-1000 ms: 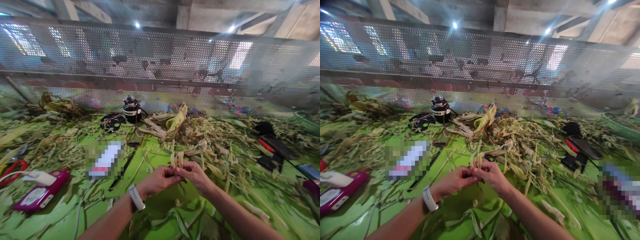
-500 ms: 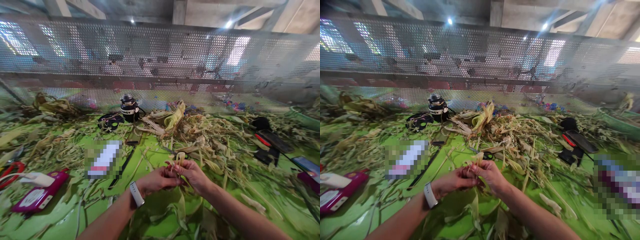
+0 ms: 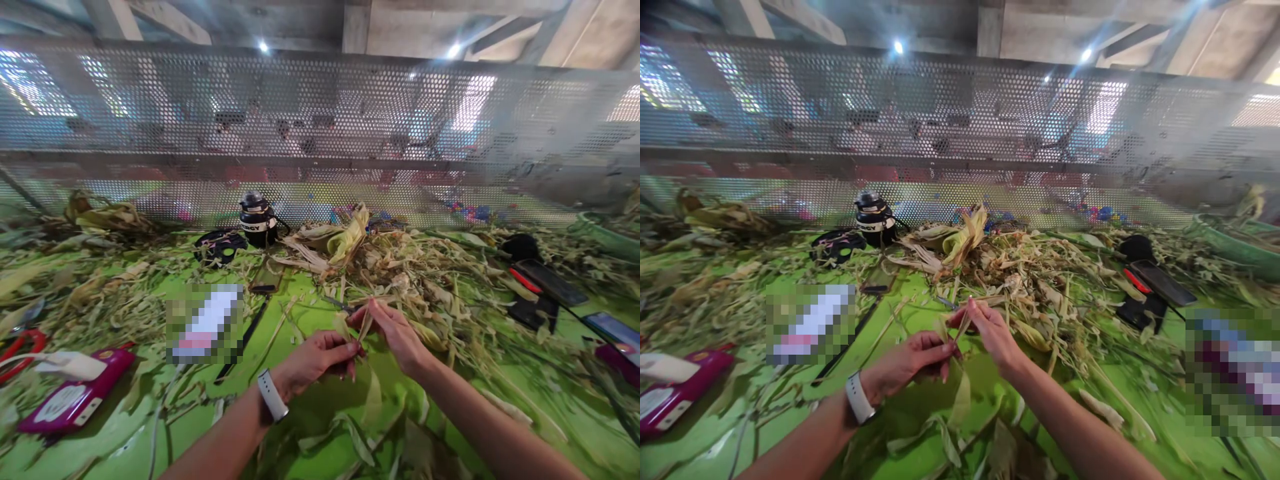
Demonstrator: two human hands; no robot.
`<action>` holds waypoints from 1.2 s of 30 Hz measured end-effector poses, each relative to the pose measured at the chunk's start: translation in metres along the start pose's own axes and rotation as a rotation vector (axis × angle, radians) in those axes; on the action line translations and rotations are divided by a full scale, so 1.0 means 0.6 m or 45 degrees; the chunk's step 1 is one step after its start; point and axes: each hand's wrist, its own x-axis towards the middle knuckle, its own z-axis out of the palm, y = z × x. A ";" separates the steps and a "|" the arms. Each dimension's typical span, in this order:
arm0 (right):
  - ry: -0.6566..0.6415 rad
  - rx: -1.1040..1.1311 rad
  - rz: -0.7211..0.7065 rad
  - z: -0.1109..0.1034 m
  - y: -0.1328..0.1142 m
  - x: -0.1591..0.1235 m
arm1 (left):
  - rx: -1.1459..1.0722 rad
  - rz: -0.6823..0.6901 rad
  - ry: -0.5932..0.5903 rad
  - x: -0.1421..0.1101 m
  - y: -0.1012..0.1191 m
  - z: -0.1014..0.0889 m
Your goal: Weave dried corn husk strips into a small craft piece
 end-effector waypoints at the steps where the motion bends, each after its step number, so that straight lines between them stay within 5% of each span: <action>1: -0.003 -0.031 -0.004 -0.003 -0.003 0.002 | -0.070 0.016 0.038 0.001 0.000 0.001; 5: 0.099 -0.380 -0.082 -0.018 -0.003 0.009 | -0.327 0.153 0.153 0.007 0.000 -0.005; 8: -0.011 -0.642 -0.139 -0.022 0.006 0.009 | -0.295 0.239 0.168 0.008 0.003 -0.013; 12: -0.194 -0.718 -0.249 -0.014 0.013 0.003 | -0.167 0.318 0.198 0.006 0.013 -0.013; 19: -0.097 -0.920 -0.462 0.000 0.004 -0.010 | -0.117 0.327 0.389 0.011 0.010 -0.009; 26: -0.081 -0.842 -0.367 -0.003 0.001 -0.009 | -0.341 0.285 0.319 0.013 -0.002 -0.016; 36: -0.052 -0.707 -0.311 -0.008 0.011 0.001 | 0.212 0.288 0.216 0.013 -0.008 -0.009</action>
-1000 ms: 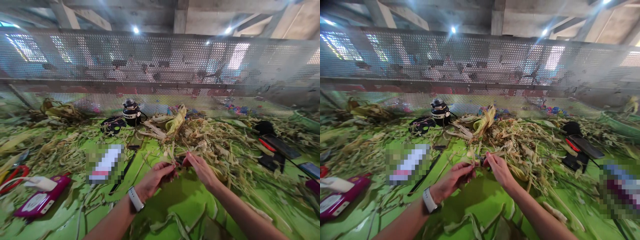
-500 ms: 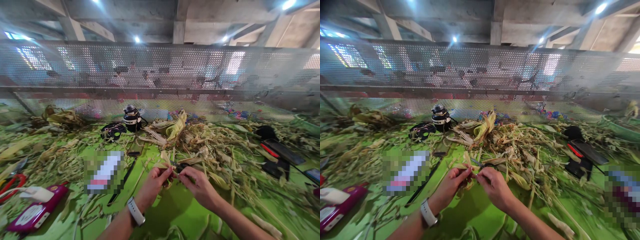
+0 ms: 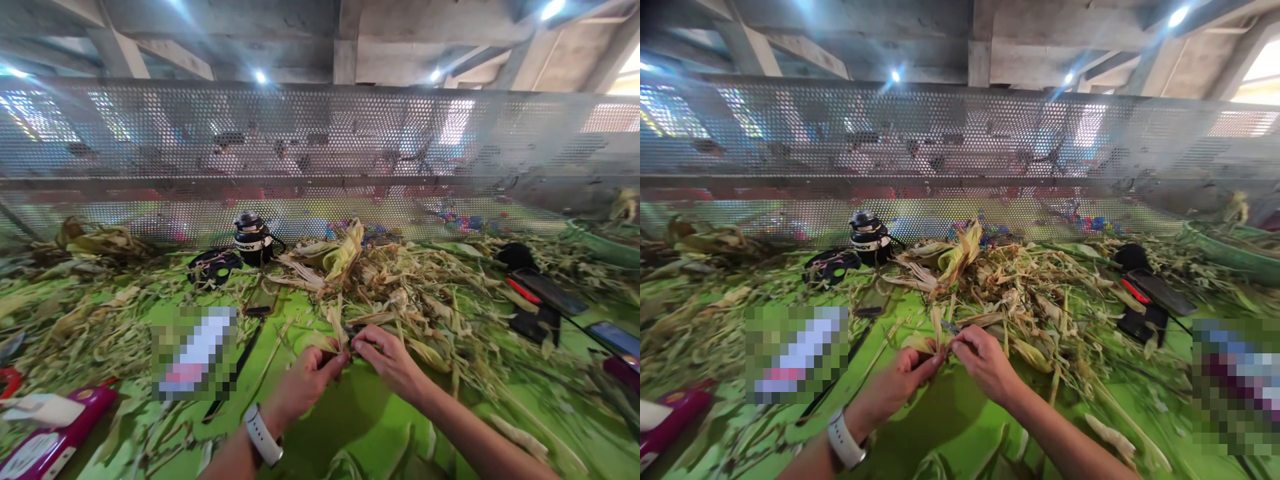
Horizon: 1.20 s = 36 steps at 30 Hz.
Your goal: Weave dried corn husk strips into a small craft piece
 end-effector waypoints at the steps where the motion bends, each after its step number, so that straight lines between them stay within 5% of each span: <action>1: -0.033 0.036 -0.051 0.001 0.001 0.001 | 0.014 0.024 -0.039 0.000 -0.001 0.002; 5: -0.128 0.415 0.007 0.014 0.007 0.003 | 0.048 0.023 -0.130 -0.003 -0.005 0.009; 12: 0.029 0.915 0.228 0.036 0.013 -0.004 | 0.104 0.059 -0.193 -0.005 -0.003 0.010; 18: 0.087 0.865 0.177 0.035 0.011 -0.003 | 0.071 0.039 -0.211 -0.007 -0.001 0.011; 23: 0.017 0.784 0.175 0.023 0.006 0.001 | -0.216 -0.115 -0.009 -0.008 -0.009 0.008; 30: -0.018 0.479 0.065 0.017 0.007 0.003 | -0.363 -0.192 0.034 -0.003 -0.010 0.007; 36: 0.147 0.042 0.068 0.013 0.008 -0.002 | -0.426 -0.094 0.020 0.006 -0.017 0.001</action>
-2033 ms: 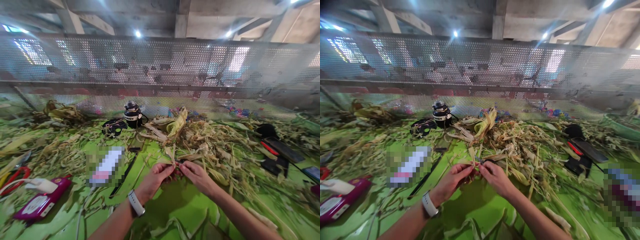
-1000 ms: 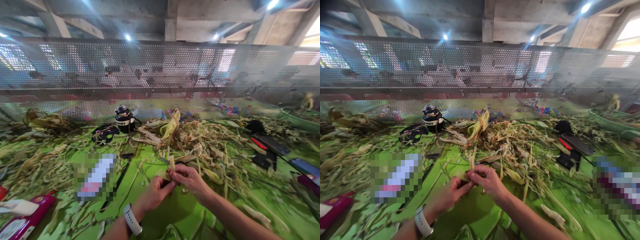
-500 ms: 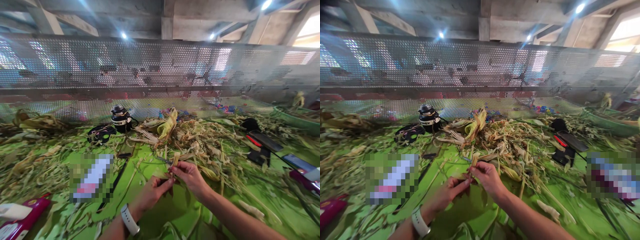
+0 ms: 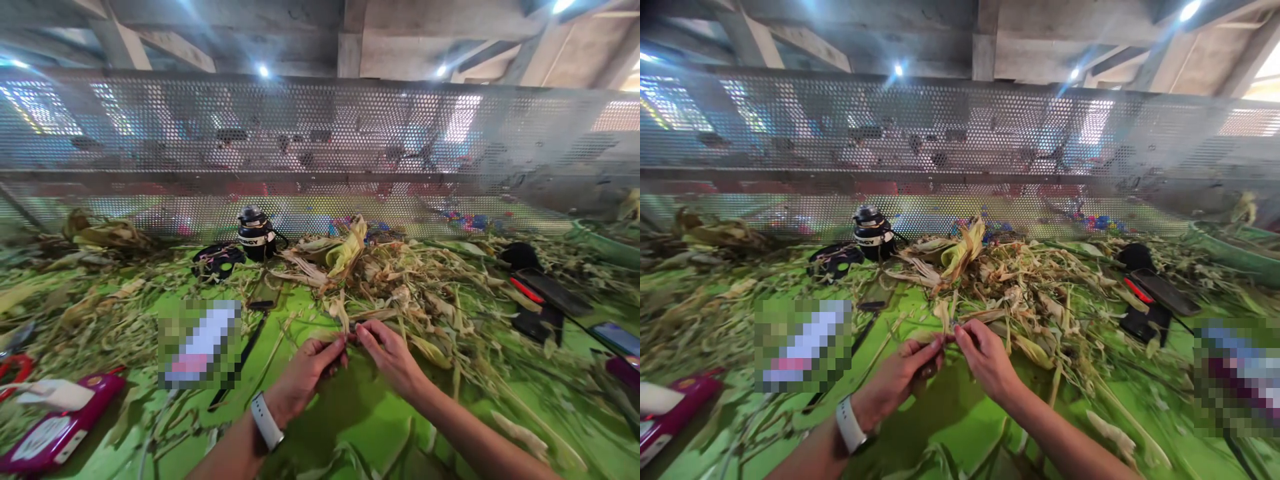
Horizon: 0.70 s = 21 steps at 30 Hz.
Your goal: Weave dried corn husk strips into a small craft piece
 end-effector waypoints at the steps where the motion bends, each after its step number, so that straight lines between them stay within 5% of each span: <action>1: -0.024 0.008 -0.009 0.000 0.000 0.000 | 0.014 0.000 0.013 0.000 0.002 0.002; 10: -0.268 0.537 0.174 0.018 -0.005 -0.008 | 0.326 0.196 0.327 -0.011 0.010 0.020; 15: -0.244 0.889 0.344 0.032 -0.002 -0.016 | 0.470 0.358 0.344 -0.006 -0.011 0.016; 21: -0.226 0.989 0.373 0.031 -0.001 -0.015 | 0.570 0.447 0.379 -0.009 -0.020 0.022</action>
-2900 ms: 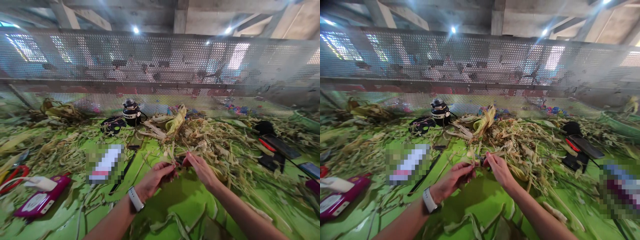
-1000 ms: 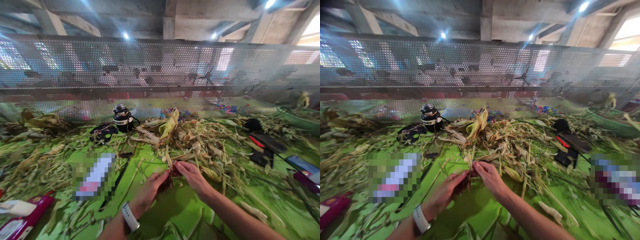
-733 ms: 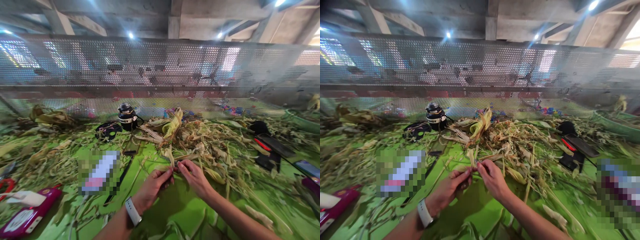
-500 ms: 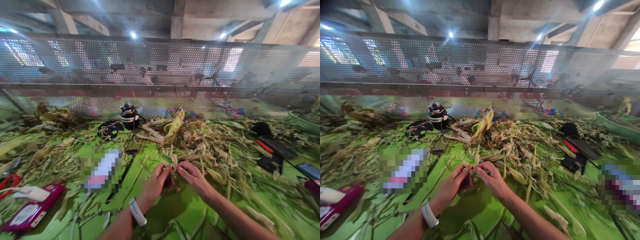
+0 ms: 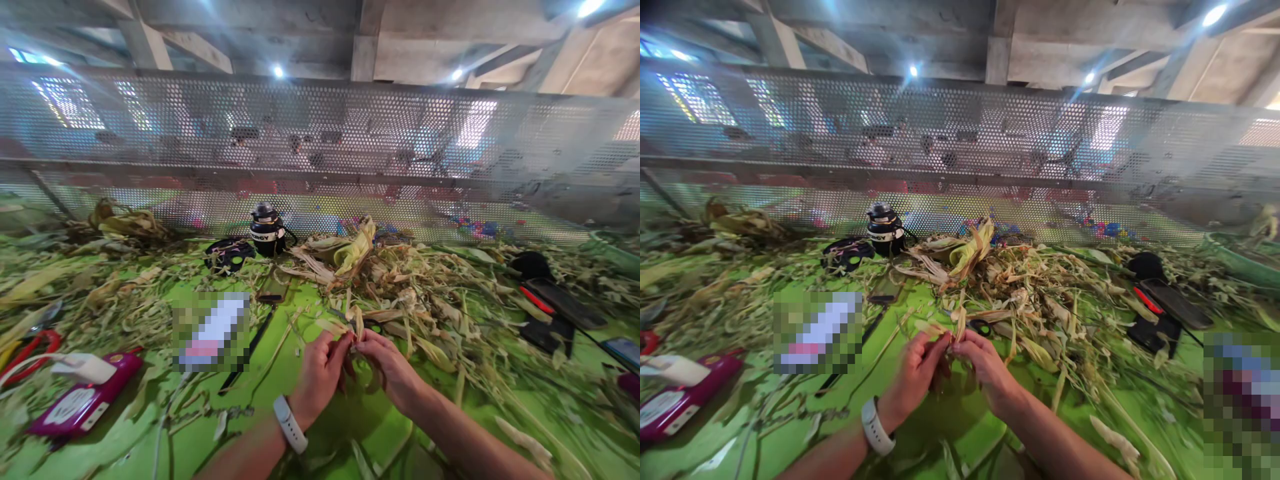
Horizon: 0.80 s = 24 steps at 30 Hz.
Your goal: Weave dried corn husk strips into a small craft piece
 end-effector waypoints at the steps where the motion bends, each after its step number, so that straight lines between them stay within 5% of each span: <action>1: -0.008 0.023 0.005 0.001 -0.001 0.000 | 0.000 0.007 0.019 -0.001 -0.001 0.002; 11: -0.062 -0.117 0.030 0.003 -0.005 -0.005 | -0.133 -0.070 0.029 0.008 -0.004 0.002; 15: -0.060 -0.434 -0.159 -0.009 0.009 0.005 | -0.117 -0.042 0.047 0.011 0.000 -0.007; 24: 0.216 -0.834 -0.461 -0.011 0.026 0.010 | -0.092 -0.219 0.039 0.000 0.020 0.003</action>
